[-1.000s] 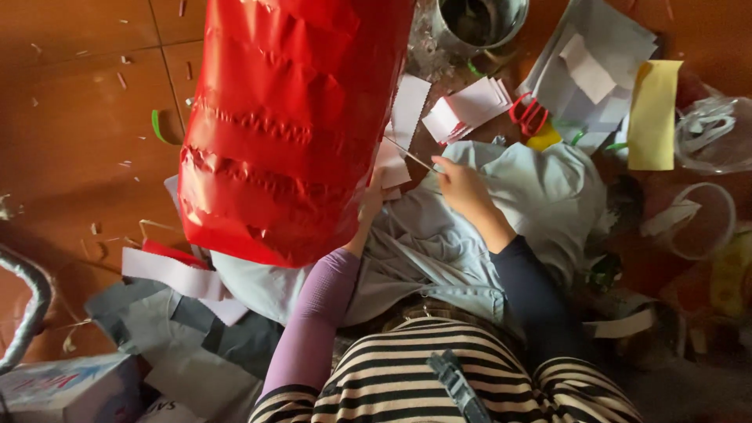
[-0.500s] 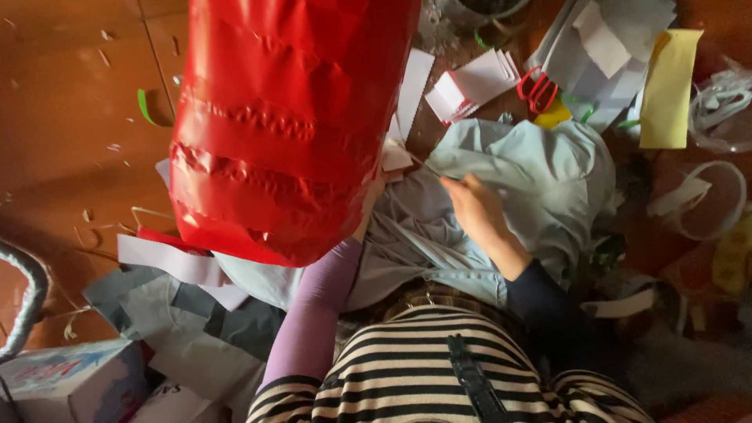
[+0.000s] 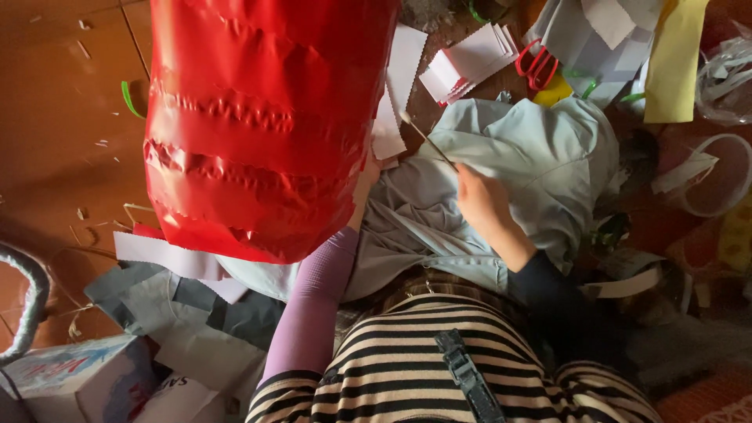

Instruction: Applying red paper strips and adhesive to a paper-mache structure while sitting on the floor.

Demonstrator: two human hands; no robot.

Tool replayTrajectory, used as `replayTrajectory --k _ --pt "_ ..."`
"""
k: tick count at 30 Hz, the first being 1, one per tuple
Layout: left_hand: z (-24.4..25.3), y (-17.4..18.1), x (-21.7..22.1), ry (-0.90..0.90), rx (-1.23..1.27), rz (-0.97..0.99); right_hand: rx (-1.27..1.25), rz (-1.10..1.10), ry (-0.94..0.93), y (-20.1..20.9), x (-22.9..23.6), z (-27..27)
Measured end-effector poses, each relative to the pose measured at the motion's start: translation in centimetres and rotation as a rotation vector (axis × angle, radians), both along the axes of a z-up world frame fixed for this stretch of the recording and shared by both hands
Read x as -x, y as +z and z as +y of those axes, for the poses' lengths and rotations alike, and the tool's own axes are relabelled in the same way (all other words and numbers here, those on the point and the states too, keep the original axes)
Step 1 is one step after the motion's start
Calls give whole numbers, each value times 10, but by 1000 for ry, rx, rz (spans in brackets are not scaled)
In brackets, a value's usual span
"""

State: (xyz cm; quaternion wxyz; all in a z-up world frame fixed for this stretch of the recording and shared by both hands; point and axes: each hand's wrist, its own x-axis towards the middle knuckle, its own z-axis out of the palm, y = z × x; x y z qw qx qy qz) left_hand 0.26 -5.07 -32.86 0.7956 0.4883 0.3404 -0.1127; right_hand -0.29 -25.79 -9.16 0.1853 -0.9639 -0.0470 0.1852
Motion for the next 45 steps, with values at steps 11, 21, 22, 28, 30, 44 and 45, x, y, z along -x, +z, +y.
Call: replayTrajectory --k 11,21,22,28,30,44,45 --pt "13 -88 -15 186 375 -16 -178 -97 214 -78 -44 44" --pt "22 14 -33 41 450 22 -216 -210 187 -84 -68 61" --pt "23 16 -35 28 443 54 -204 -65 41 -72 -70 63" --pt "21 17 -37 46 458 88 -135 -291 -56 -35 -102 12" --pt "22 34 -37 78 479 70 -243 -501 -69 -14 -131 -5" --pt "30 98 -22 -117 726 -310 -296 -417 683 3 -92 52" --pt "28 108 -19 -111 719 -337 -295 -438 702 6 -93 47"
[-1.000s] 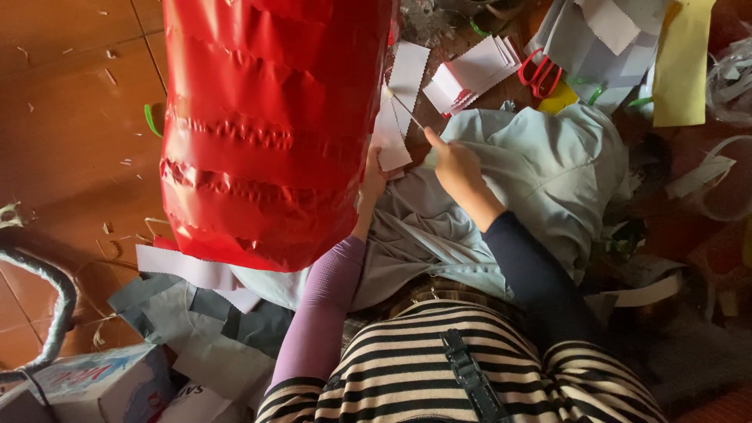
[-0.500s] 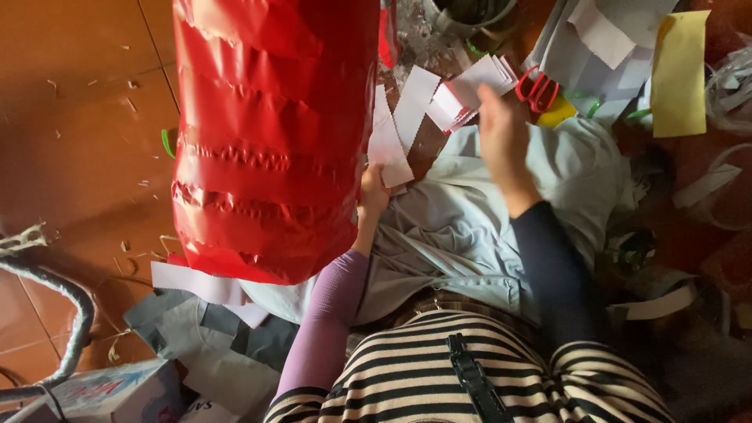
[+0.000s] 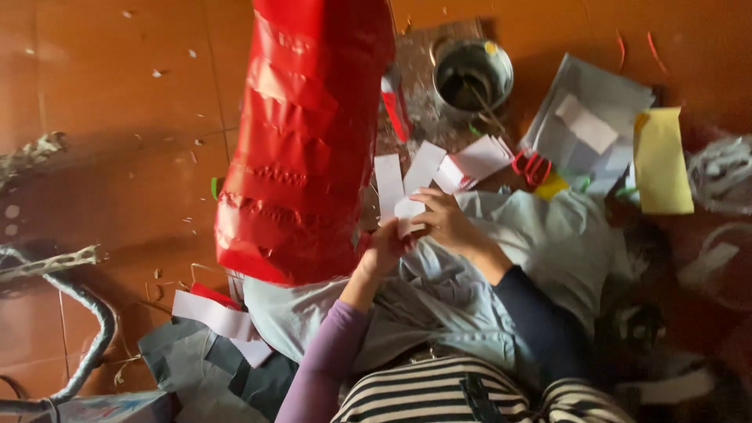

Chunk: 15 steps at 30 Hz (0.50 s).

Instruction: Applying red paper strips and adhesive to a paper-mache structure while sitting on the floor.

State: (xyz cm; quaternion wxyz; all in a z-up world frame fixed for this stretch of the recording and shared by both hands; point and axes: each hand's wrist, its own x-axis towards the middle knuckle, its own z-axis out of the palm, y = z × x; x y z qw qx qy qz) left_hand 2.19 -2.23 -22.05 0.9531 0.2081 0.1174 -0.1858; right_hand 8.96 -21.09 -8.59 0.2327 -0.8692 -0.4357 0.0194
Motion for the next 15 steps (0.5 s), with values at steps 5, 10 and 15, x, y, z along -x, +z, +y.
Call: replayTrajectory --k 5,10,15 --pt "-18 113 28 129 -741 11 -456 316 -217 19 11 -17" --pt "-27 193 42 528 -1832 -702 -450 285 -67 75 25 -12" --pt "-7 291 51 448 -1674 -686 -532 575 -195 92 6 -21"
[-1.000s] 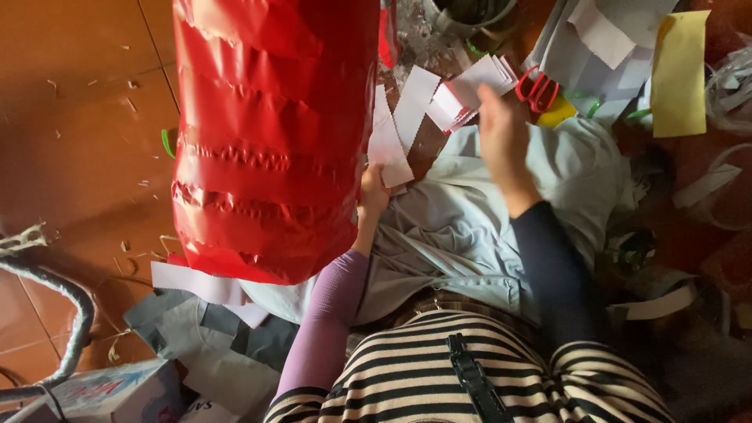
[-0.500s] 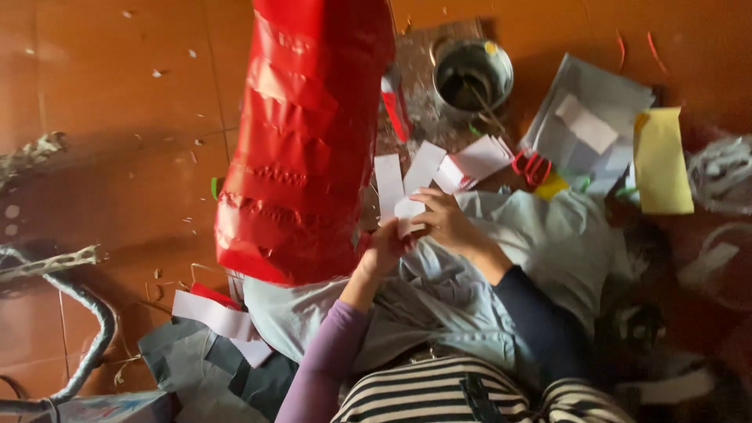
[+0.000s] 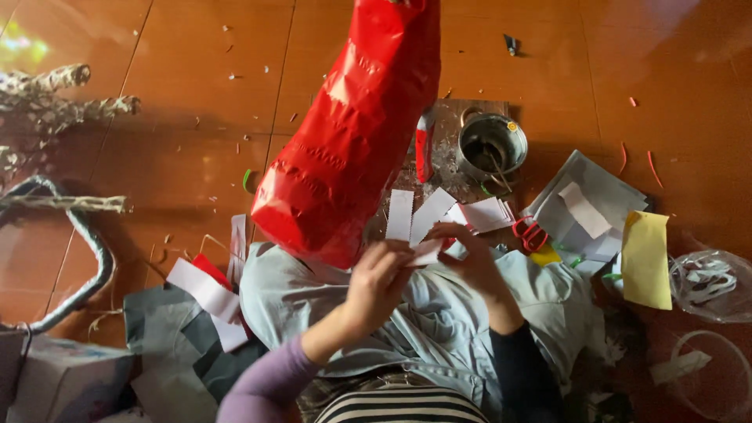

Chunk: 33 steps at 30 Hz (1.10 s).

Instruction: Applying red paper strips and adhesive to a paper-mache structure while sitting on the floor.

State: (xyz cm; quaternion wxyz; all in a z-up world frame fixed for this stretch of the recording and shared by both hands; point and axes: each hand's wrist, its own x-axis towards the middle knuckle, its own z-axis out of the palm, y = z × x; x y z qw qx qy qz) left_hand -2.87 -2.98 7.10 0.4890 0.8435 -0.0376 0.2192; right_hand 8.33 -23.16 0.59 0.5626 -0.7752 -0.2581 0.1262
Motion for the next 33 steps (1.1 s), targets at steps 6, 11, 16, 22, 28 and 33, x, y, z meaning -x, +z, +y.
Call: replayTrajectory --k 6,11,16,22,28,33 --pt "63 104 -28 -122 39 -231 -577 55 158 66 -64 -2" --pt "134 142 -123 -314 554 -261 -624 -355 71 181 -126 43" --pt "172 126 -243 -348 1011 -184 -495 -533 13 175 -220 83" --pt "174 88 -283 -313 999 -183 -483 -677 -172 142 -256 106" --pt "165 90 -299 -355 981 -168 -403 -789 -228 134 -265 117" --pt "163 91 -308 -383 956 -159 -464 -816 -255 141 -255 131"
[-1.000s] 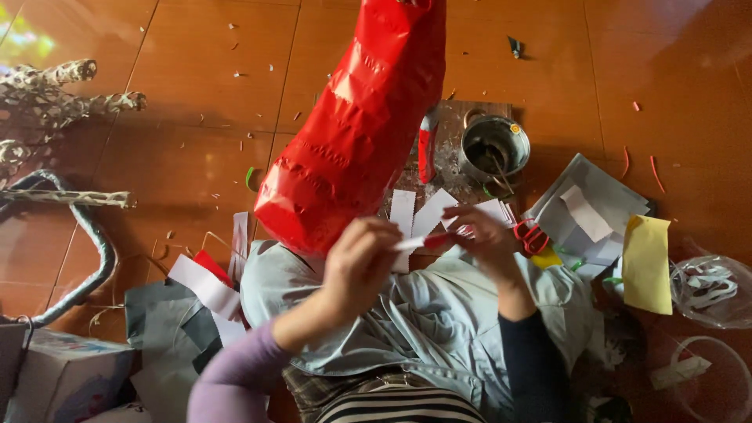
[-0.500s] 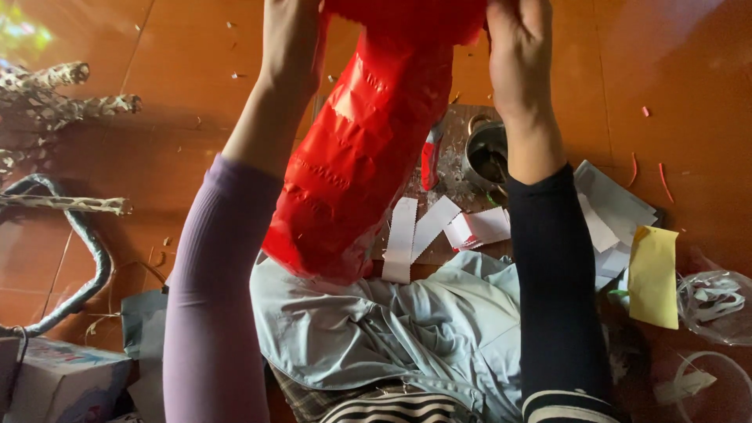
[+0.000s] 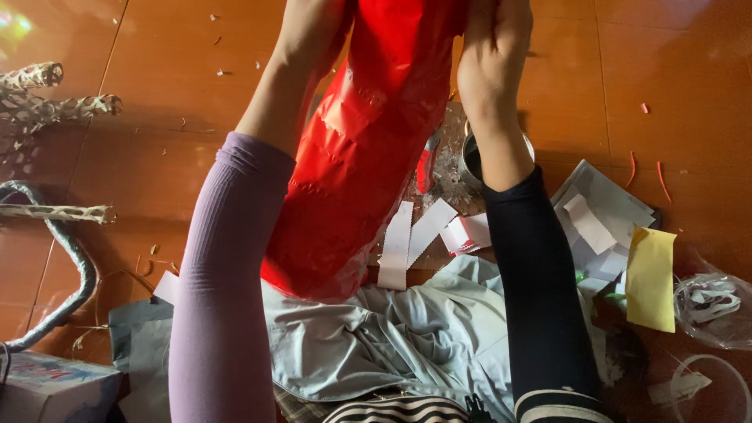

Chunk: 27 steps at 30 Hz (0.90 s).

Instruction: Applying red paper strips and adhesive to a paper-mache structure while sitting on the floor.

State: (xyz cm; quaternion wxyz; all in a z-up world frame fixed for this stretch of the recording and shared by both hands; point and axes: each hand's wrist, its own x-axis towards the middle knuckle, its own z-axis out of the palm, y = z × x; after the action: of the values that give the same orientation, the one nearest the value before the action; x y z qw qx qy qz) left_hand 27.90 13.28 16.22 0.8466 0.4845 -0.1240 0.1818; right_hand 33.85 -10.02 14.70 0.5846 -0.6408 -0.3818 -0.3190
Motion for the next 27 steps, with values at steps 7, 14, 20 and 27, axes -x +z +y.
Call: replayTrajectory --k 7,14,20,27 --pt "-6 7 -14 -41 -37 -28 -24 -55 -6 27 21 12" --pt "4 11 -41 -283 -36 -163 -31 24 -50 -2 -2 20" --pt "-2 22 -41 -316 1 -86 -75 144 -2 -3 3 32" --pt "-6 28 -44 -220 -98 -7 -123 240 283 5 2 34"
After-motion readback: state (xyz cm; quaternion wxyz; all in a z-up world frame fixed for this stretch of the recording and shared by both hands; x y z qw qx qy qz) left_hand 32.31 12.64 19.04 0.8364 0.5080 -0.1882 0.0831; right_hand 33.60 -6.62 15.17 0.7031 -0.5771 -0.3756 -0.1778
